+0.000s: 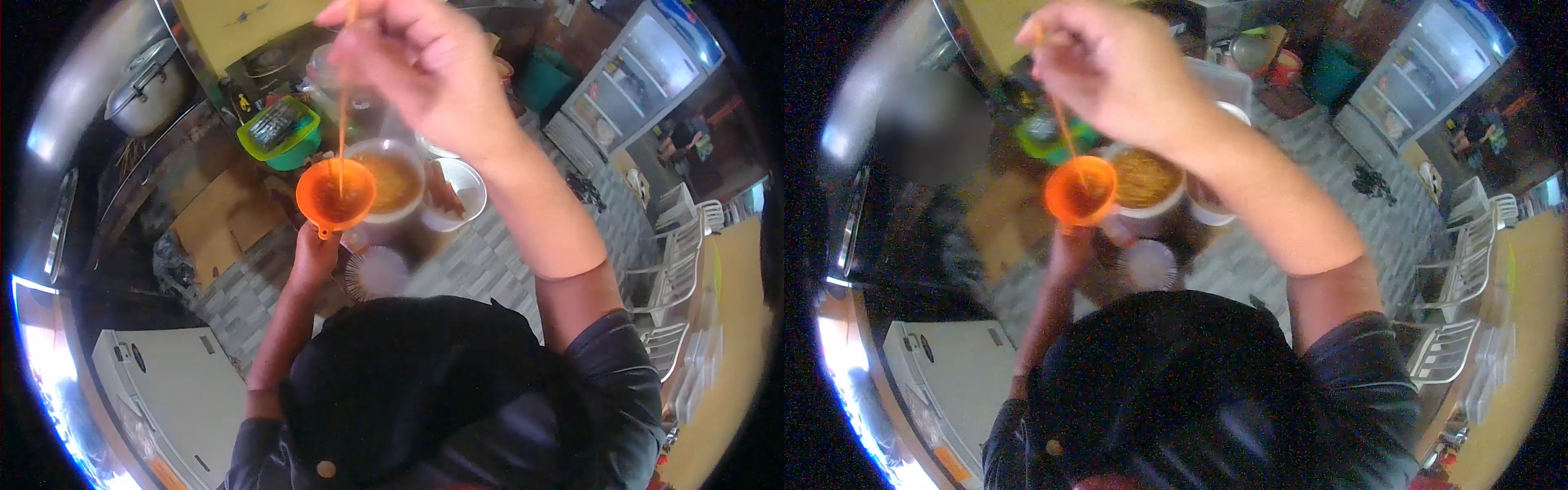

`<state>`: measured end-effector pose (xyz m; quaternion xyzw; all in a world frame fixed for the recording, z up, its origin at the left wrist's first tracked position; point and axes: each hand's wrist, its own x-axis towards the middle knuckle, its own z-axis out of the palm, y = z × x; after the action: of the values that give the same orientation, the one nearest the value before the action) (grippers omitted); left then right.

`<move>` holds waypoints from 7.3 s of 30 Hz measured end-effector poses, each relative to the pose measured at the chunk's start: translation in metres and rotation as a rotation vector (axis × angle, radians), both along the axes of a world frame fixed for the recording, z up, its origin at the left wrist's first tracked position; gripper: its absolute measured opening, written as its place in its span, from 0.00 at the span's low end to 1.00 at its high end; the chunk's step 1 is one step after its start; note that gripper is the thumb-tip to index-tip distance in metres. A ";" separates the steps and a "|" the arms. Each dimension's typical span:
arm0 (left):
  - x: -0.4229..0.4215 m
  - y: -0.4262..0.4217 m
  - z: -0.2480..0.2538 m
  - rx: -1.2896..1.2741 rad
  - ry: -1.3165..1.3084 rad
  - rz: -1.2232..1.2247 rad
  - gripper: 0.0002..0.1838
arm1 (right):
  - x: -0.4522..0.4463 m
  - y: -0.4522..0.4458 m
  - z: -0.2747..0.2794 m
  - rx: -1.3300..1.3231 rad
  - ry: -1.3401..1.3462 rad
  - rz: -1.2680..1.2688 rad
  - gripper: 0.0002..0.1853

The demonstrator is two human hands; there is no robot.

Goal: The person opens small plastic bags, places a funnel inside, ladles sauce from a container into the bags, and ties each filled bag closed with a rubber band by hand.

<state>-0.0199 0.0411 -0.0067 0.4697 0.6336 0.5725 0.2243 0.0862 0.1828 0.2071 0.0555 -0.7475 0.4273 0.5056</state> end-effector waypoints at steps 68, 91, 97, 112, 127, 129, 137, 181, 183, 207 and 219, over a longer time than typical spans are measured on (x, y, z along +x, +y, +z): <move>-0.013 -0.016 -0.010 -0.116 -0.086 0.035 0.08 | 0.067 0.030 -0.132 0.139 -0.398 -0.583 0.11; -0.013 -0.039 -0.041 0.010 -0.148 0.088 0.15 | 0.047 0.066 -0.179 0.259 -1.119 -0.538 0.14; -0.003 -0.037 -0.026 0.049 -0.273 -0.080 0.17 | -0.015 0.099 -0.211 0.587 -1.212 -0.492 0.15; -0.016 -0.051 -0.039 -0.021 -0.117 0.139 0.19 | -0.025 0.088 -0.170 0.718 -1.192 -0.381 0.11; -0.006 -0.034 -0.024 -0.056 -0.107 0.055 0.17 | -0.018 0.065 -0.222 0.378 -0.844 -0.331 0.08; -0.006 -0.035 -0.025 -0.064 -0.106 0.054 0.17 | -0.010 0.060 -0.215 0.427 -0.859 -0.296 0.09; -0.010 -0.039 -0.014 -0.133 -0.091 0.024 0.17 | -0.004 0.062 -0.168 0.554 -0.788 -0.157 0.09; -0.018 -0.049 -0.008 -0.055 -0.179 0.180 0.10 | 0.059 0.087 -0.149 -0.667 -0.223 -0.397 0.09; -0.014 -0.042 -0.007 -0.037 -0.245 0.155 0.10 | 0.067 0.084 -0.143 -0.762 -0.126 -0.332 0.09; -0.020 0.016 -0.040 0.007 -0.101 -0.098 0.12 | 0.091 0.009 -0.021 -0.476 -0.055 -0.248 0.11; -0.014 0.018 -0.011 0.042 -0.146 -0.090 0.11 | 0.091 0.017 -0.027 -0.237 -0.013 -0.154 0.11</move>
<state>-0.0335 0.0586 -0.0177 0.4593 0.5817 0.6077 0.2853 0.1768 0.2001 0.1803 -0.0649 -0.6972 0.4726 0.5351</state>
